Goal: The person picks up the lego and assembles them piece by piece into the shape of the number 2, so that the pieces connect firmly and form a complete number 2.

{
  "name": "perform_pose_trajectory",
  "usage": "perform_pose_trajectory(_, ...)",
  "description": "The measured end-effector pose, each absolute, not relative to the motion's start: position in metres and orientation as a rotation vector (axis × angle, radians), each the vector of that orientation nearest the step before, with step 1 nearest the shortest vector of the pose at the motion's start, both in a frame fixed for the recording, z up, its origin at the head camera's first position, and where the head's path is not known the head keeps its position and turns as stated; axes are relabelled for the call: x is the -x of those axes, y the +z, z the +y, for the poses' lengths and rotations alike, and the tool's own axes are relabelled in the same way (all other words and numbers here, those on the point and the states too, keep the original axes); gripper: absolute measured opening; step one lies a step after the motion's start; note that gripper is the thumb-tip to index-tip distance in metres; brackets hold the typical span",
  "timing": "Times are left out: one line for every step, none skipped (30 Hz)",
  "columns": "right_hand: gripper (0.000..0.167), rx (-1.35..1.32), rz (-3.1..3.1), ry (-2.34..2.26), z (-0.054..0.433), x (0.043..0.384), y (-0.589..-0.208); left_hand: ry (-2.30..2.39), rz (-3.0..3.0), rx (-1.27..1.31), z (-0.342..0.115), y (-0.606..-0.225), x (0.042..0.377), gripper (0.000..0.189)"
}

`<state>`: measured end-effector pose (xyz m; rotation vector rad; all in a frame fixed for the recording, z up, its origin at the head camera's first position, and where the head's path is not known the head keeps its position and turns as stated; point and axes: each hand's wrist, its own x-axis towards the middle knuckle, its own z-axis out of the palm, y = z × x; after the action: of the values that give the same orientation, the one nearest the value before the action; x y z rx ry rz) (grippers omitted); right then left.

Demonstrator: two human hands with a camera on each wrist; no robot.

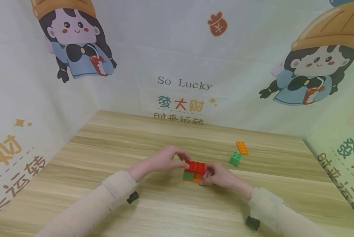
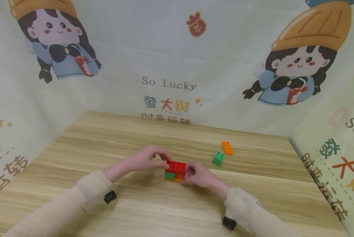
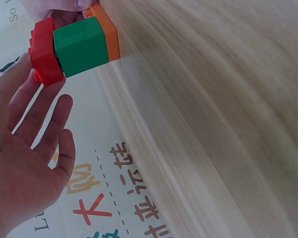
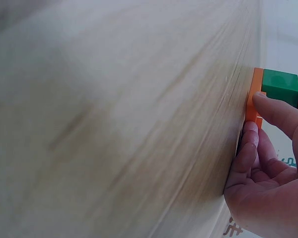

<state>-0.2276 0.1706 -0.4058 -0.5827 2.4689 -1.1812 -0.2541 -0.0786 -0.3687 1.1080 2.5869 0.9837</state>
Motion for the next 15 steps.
perform_pose_trajectory(0.029, 0.590, 2.468, -1.180, 0.1707, 0.2275, -0.4058, 0.984, 2.589, -1.103, -0.0784, -0.3687, 0.2541, 0.019)
perform_pose_trajectory(0.029, 0.586, 2.469, -1.178, 0.1705, 0.2273, -0.4057, 0.984, 2.589, -1.098, -0.0782, -0.3687, 0.2540, 0.019)
perform_pose_trajectory(0.029, 0.584, 2.469, -1.178, 0.1704, 0.2270, -0.4057, 0.984, 2.591, -1.097, -0.0782, -0.3689, 0.2540, 0.019)
perform_pose_trajectory(0.030, 0.583, 2.469, -1.178, 0.1703, 0.2270, -0.4057, 0.988, 2.591, -1.098, -0.0782, -0.3690, 0.2539, 0.019)
perform_pose_trajectory(0.030, 0.587, 2.468, -1.180, 0.1703, 0.2272, -0.4058, 0.991, 2.591, -1.097, -0.0782, -0.3692, 0.2540, 0.019)
perform_pose_trajectory(0.030, 0.589, 2.467, -1.182, 0.1704, 0.2275, -0.4061, 0.994, 2.590, -1.098, -0.0782, -0.3692, 0.2539, 0.019)
perform_pose_trajectory(0.030, 0.592, 2.466, -1.182, 0.1706, 0.2277, -0.4062, 0.997, 2.590, -1.097, -0.0783, -0.3693, 0.2538, 0.019)
perform_pose_trajectory(0.030, 0.590, 2.464, -1.186, 0.1706, 0.2279, -0.4066, 1.002, 2.589, -1.098, -0.0784, -0.3690, 0.2536, 0.020)
perform_pose_trajectory(0.030, 0.592, 2.462, -1.188, 0.1707, 0.2279, -0.4064, 1.008, 2.587, -1.102, -0.0785, -0.3689, 0.2533, 0.020)
perform_pose_trajectory(0.031, 0.590, 2.462, -1.189, 0.1706, 0.2279, -0.4063, 1.008, 2.589, -1.103, -0.0787, -0.3692, 0.2533, 0.020)
perform_pose_trajectory(0.031, 0.590, 2.462, -1.189, 0.1704, 0.2278, -0.4061, 1.009, 2.591, -1.105, -0.0792, -0.3697, 0.2533, 0.020)
perform_pose_trajectory(0.031, 0.589, 2.464, -1.188, 0.1701, 0.2276, -0.4058, 1.014, 2.592, -1.107, -0.0797, -0.3703, 0.2534, 0.021)
perform_pose_trajectory(0.032, 0.589, 2.467, -1.185, 0.1704, 0.2270, -0.4054, 1.019, 2.590, -1.110, -0.0798, -0.3713, 0.2534, 0.021)
perform_pose_trajectory(0.032, 0.591, 2.470, -1.184, 0.1703, 0.2265, -0.4053, 1.026, 2.587, -1.113, -0.0799, -0.3721, 0.2534, 0.022)
perform_pose_trajectory(0.032, 0.588, 2.474, -1.183, 0.1704, 0.2260, -0.4049, 1.034, 2.585, -1.117, -0.0801, -0.3730, 0.2534, 0.022)
